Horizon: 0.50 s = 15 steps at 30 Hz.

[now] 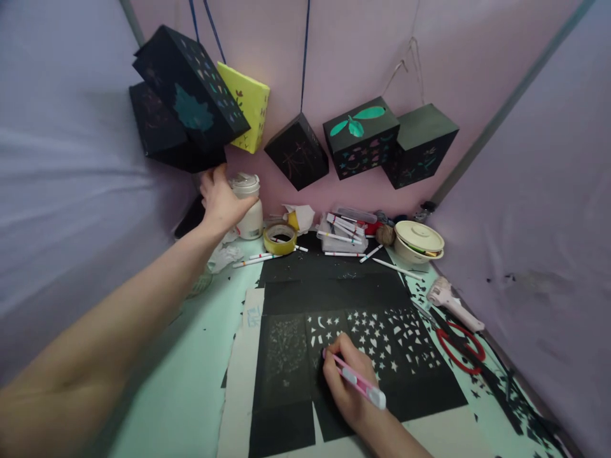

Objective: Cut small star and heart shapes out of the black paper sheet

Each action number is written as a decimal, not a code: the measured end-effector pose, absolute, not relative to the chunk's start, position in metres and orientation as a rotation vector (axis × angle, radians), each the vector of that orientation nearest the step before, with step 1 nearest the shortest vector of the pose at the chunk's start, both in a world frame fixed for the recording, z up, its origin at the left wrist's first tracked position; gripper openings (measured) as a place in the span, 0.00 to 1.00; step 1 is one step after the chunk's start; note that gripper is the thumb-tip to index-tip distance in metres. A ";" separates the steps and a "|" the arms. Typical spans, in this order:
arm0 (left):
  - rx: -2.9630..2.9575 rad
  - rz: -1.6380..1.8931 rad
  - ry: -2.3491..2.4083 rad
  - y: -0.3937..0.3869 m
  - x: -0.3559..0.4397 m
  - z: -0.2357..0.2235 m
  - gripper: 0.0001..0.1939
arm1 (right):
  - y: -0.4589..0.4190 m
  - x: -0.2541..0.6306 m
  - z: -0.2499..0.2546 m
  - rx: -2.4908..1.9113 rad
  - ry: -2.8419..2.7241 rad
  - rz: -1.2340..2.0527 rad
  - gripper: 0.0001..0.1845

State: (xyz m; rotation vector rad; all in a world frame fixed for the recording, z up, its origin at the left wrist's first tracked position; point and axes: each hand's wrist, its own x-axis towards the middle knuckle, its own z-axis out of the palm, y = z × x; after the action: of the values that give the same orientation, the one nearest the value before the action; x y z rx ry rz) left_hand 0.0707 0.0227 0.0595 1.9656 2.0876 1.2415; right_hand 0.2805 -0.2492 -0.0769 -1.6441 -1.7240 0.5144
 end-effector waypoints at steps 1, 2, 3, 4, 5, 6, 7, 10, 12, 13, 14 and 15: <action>1.956 1.197 2.121 0.027 0.070 0.060 0.43 | -0.249 0.281 -0.077 -1.645 -1.723 0.530 0.11; 1.963 1.166 2.130 0.031 0.069 0.061 0.41 | -0.249 0.281 -0.077 -1.642 -1.721 0.543 0.11; 1.981 1.139 2.129 0.035 0.067 0.062 0.40 | -0.249 0.281 -0.076 -1.638 -1.718 0.551 0.11; 2.004 1.117 2.124 0.040 0.065 0.062 0.40 | -0.249 0.281 -0.076 -1.632 -1.717 0.558 0.11; 2.026 1.098 2.119 0.043 0.063 0.063 0.39 | -0.249 0.281 -0.076 -1.626 -1.715 0.562 0.11; 2.044 1.082 2.120 0.047 0.061 0.064 0.40 | -0.249 0.281 -0.075 -1.622 -1.715 0.566 0.11; 2.060 1.068 2.122 0.050 0.060 0.064 0.39 | -0.249 0.280 -0.075 -1.618 -1.715 0.566 0.11; 2.085 1.056 2.126 0.057 0.058 0.067 0.35 | -0.248 0.280 -0.076 -1.612 -1.708 0.554 0.11; 2.063 1.074 2.142 0.060 0.057 0.069 0.33 | -0.249 0.281 -0.076 -1.607 -1.707 0.542 0.11; 2.039 1.087 2.153 0.062 0.055 0.070 0.34 | -0.249 0.281 -0.076 -1.604 -1.706 0.538 0.11; 2.006 1.098 2.167 0.063 0.053 0.071 0.36 | -0.249 0.281 -0.076 -1.602 -1.707 0.538 0.10; 1.965 1.104 2.180 0.065 0.051 0.072 0.39 | -0.249 0.281 -0.076 -1.599 -1.709 0.540 0.10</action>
State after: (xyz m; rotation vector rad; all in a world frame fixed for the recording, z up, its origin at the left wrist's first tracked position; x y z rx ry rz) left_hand 0.0509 0.0653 0.0719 1.9651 2.1800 1.1042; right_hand 0.2814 -0.2490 -0.0765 -1.5994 -1.7088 0.5404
